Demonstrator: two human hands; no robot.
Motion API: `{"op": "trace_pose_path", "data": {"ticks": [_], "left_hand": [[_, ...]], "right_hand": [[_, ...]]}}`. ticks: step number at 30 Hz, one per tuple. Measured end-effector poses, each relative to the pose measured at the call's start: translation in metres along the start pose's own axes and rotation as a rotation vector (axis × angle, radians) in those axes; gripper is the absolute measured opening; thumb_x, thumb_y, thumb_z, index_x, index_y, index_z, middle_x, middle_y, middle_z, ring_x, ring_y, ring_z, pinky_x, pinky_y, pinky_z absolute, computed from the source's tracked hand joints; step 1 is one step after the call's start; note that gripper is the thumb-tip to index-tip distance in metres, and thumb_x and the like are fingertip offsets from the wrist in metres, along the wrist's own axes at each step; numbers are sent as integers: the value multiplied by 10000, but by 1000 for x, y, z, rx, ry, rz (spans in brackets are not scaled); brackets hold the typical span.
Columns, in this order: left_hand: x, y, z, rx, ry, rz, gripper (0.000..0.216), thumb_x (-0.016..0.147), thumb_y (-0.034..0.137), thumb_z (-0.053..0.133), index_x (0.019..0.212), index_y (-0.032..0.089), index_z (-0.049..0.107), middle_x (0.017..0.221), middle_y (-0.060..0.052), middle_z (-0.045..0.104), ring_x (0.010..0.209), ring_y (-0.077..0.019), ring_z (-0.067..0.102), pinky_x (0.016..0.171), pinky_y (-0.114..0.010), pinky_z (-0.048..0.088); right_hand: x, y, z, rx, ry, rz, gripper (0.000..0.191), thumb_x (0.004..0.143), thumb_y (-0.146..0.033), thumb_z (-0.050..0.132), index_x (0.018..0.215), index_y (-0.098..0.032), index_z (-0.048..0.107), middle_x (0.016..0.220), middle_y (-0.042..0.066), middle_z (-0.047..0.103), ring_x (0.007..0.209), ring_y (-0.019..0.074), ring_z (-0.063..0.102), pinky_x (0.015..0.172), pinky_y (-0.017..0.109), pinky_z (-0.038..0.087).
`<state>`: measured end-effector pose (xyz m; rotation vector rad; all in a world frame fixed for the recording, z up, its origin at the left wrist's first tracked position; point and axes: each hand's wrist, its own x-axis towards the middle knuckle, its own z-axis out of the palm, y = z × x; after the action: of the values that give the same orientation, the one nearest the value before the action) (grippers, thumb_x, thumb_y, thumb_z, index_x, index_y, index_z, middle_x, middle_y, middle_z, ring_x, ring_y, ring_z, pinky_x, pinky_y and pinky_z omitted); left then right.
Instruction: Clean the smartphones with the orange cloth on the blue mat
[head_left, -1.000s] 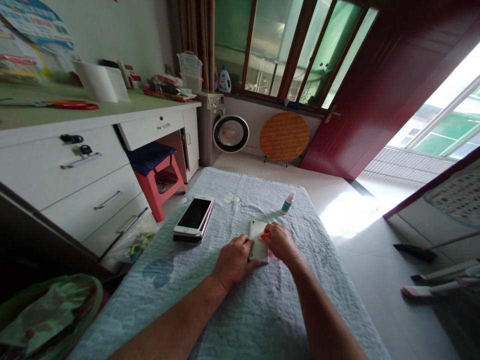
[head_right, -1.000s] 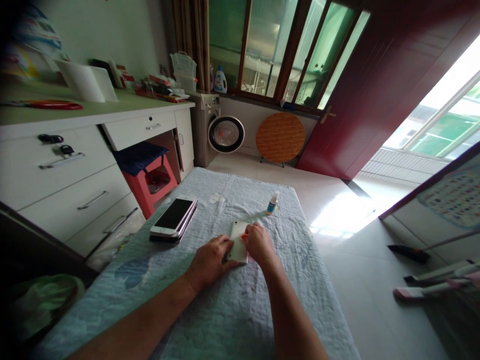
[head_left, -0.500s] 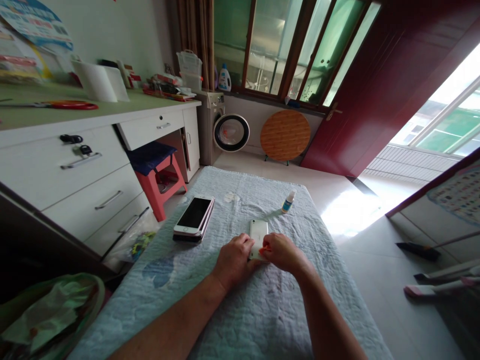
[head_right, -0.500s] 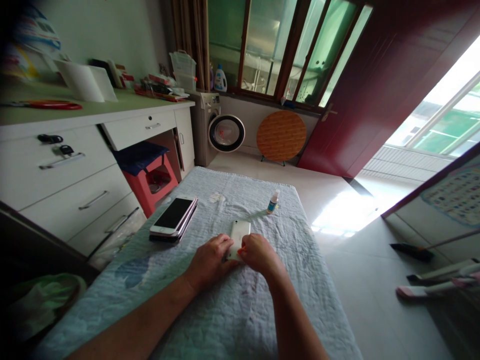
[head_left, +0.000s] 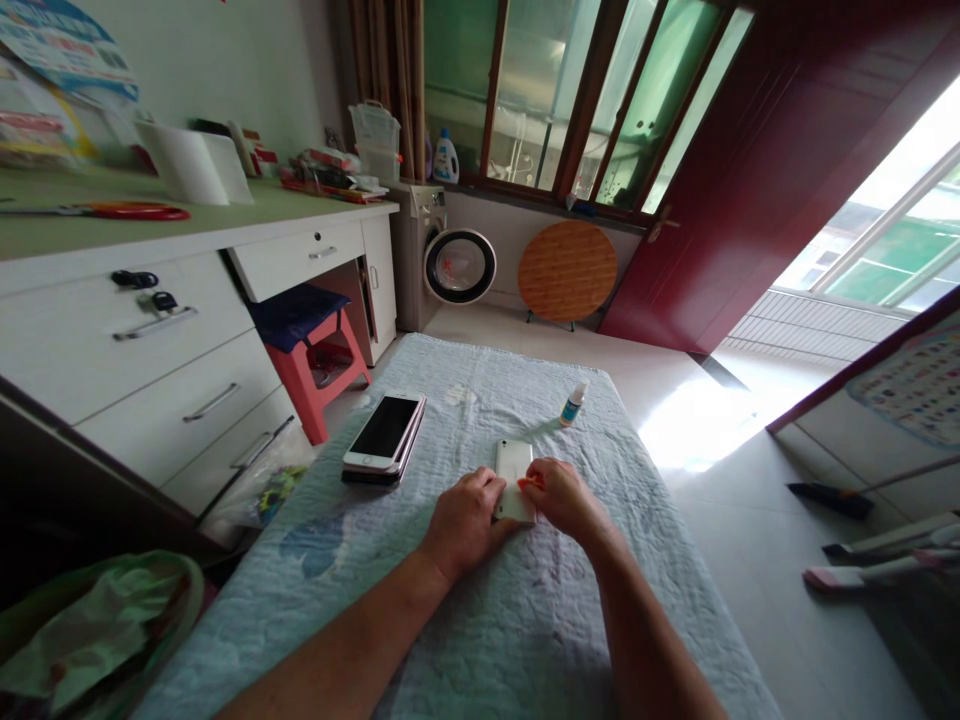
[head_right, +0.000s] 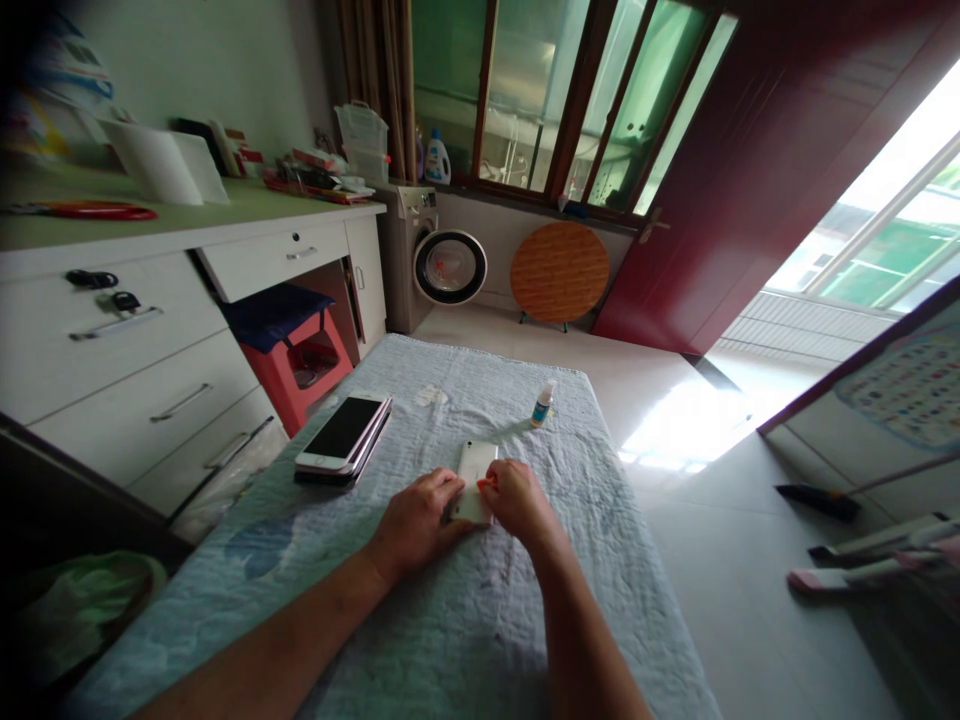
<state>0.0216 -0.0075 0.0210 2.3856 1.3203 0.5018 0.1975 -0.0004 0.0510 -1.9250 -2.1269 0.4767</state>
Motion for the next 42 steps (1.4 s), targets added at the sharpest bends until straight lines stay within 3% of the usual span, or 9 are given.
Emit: {"op": "trace_pose_path", "data": {"ticks": [6,21,42], "left_hand": [[0,0,0,-7,-7,2,313,854,499,607,998,221,596,1050,-54,592,965,-237,585,835,-317,462],[0,-1,0,-47,-5,-14,378,834,560,615,1005,223,610,1032,-47,600,926,-221,601,811,-303,465],[0,-2,1,-46,17,9,404,812,569,645,1006,217,615,1017,-42,597,916,-224,605,795,-301,466]], "right_hand": [[3,2,3,-11,66,9,137,843,-215,572,811,-144,685,770,38,651,723,132,541,656,220,336],[-4,-5,-7,-89,-119,-48,145,806,-213,580,825,-162,714,801,50,699,725,146,581,626,248,306],[-3,-3,2,-90,-69,-42,143,794,-214,558,804,-165,692,804,50,692,720,143,571,607,248,288]]}}
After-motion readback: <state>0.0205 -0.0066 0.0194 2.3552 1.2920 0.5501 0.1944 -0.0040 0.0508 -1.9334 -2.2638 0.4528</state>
